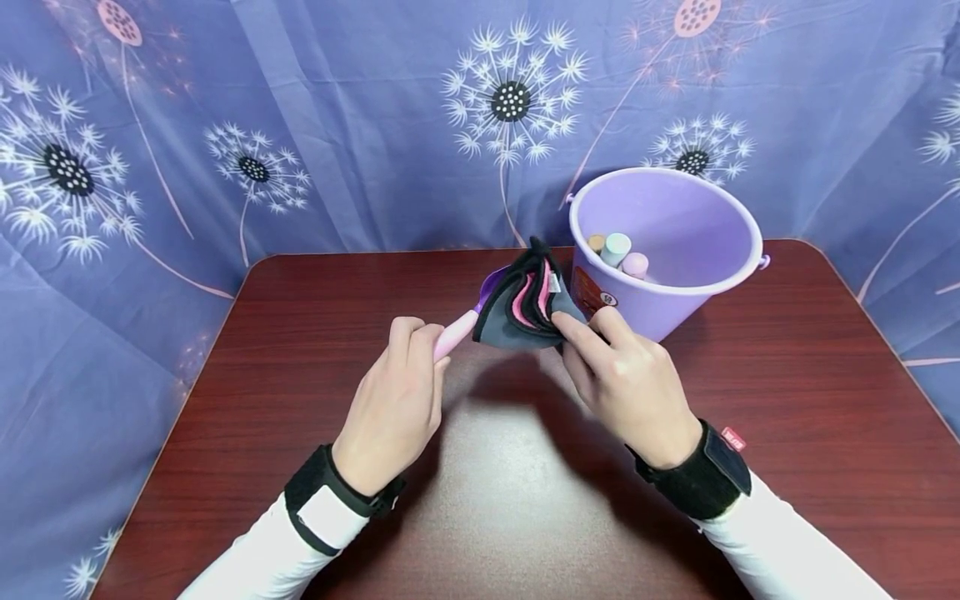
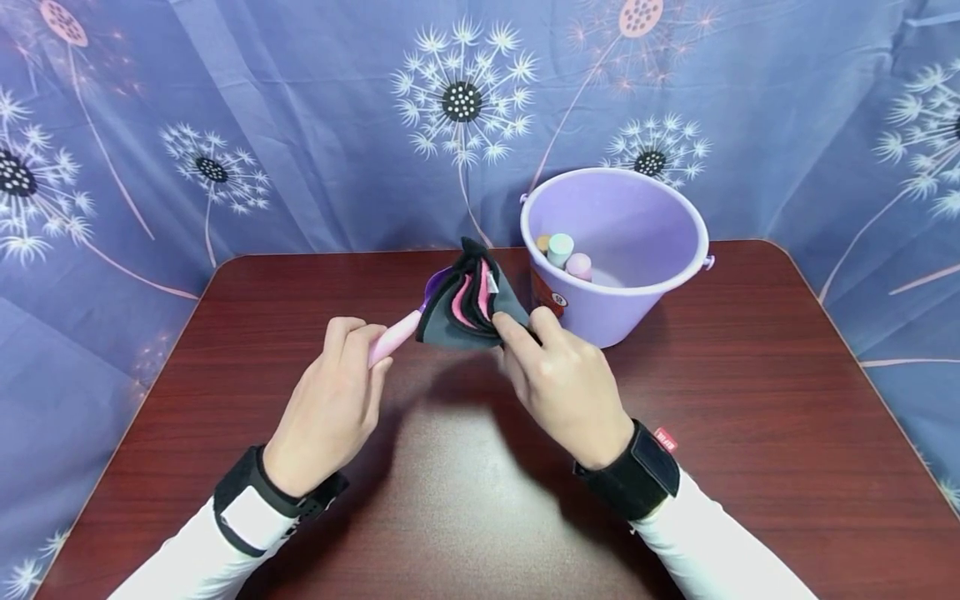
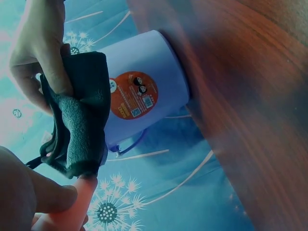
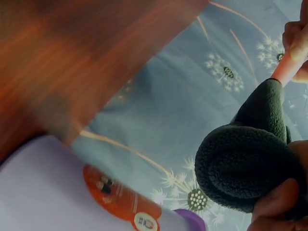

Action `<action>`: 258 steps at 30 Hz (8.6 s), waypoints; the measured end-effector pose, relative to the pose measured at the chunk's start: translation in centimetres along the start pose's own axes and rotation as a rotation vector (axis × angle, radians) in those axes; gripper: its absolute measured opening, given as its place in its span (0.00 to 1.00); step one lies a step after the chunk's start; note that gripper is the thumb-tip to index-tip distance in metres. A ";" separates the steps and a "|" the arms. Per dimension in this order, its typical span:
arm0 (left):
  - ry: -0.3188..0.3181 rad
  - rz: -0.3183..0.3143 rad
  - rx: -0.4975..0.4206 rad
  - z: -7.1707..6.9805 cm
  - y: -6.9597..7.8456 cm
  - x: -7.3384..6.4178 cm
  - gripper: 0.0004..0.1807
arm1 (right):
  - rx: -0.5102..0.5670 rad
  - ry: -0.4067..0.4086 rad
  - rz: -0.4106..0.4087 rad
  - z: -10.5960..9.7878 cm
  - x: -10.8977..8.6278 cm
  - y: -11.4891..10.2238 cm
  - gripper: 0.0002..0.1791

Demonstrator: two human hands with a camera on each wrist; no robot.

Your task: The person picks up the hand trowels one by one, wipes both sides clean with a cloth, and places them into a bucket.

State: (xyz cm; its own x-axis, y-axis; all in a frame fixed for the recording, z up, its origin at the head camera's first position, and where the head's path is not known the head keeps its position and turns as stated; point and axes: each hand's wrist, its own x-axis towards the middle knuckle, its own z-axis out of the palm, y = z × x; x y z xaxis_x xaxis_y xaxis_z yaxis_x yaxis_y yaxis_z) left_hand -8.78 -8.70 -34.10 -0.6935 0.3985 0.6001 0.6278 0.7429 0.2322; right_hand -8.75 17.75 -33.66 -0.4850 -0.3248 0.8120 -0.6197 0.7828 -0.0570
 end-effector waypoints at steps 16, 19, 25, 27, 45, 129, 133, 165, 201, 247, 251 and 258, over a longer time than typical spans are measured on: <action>-0.012 -0.069 -0.188 -0.1 -0.2 0.1 0.13 | 0.166 -0.058 -0.094 0.4 -0.3 -0.9 0.15; -0.029 -0.095 -0.217 -0.3 -0.3 0.2 0.13 | 0.166 -0.052 -0.107 0.3 -0.1 -0.9 0.15; -0.070 -0.141 -0.301 -0.8 -0.4 0.4 0.13 | 0.162 -0.061 -0.156 -0.1 0.3 -0.7 0.14; -0.082 -0.149 -0.318 -0.9 -0.4 0.4 0.13 | 0.147 -0.060 -0.167 -0.2 0.3 -0.6 0.14; -0.119 -0.143 -0.324 -1.4 -0.6 0.6 0.10 | 0.105 -0.070 -0.236 -1.4 1.3 -0.4 0.17; -0.160 0.271 0.013 -0.6 -0.4 0.3 0.11 | 0.129 -0.162 -0.286 -1.7 1.3 1.9 0.15; -0.163 0.250 -0.006 -0.9 -0.6 0.3 0.12 | 0.106 -0.073 -0.186 -1.8 1.2 2.1 0.14; -0.111 0.121 -0.068 -1.9 -1.8 0.8 0.14 | -0.086 0.142 -0.040 -2.1 1.4 1.9 0.14; -0.125 -0.066 -0.236 -0.7 -2.0 0.5 0.12 | 0.126 0.086 -0.217 -1.6 1.2 -0.1 0.12; -0.574 -0.447 -1.124 -2.4 -2.8 1.2 0.14 | 0.079 0.237 0.065 -2.6 1.8 1.2 0.16; -0.570 -0.468 -1.152 -2.6 -2.8 1.2 0.14 | 0.053 0.246 0.136 -3.0 1.8 1.6 0.15; -0.547 -0.511 -1.198 -2.7 -2.5 1.2 0.14 | 0.007 0.249 0.195 -3.2 1.7 2.1 0.15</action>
State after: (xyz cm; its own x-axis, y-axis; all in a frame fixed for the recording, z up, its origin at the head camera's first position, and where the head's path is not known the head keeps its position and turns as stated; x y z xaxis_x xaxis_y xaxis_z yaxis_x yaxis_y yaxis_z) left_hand -10.20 -11.50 -31.90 -0.8063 0.5893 -0.0514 -0.0077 0.0764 0.9970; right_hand -8.92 20.54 -30.51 -0.4294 -0.0282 0.9027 -0.5346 0.8135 -0.2289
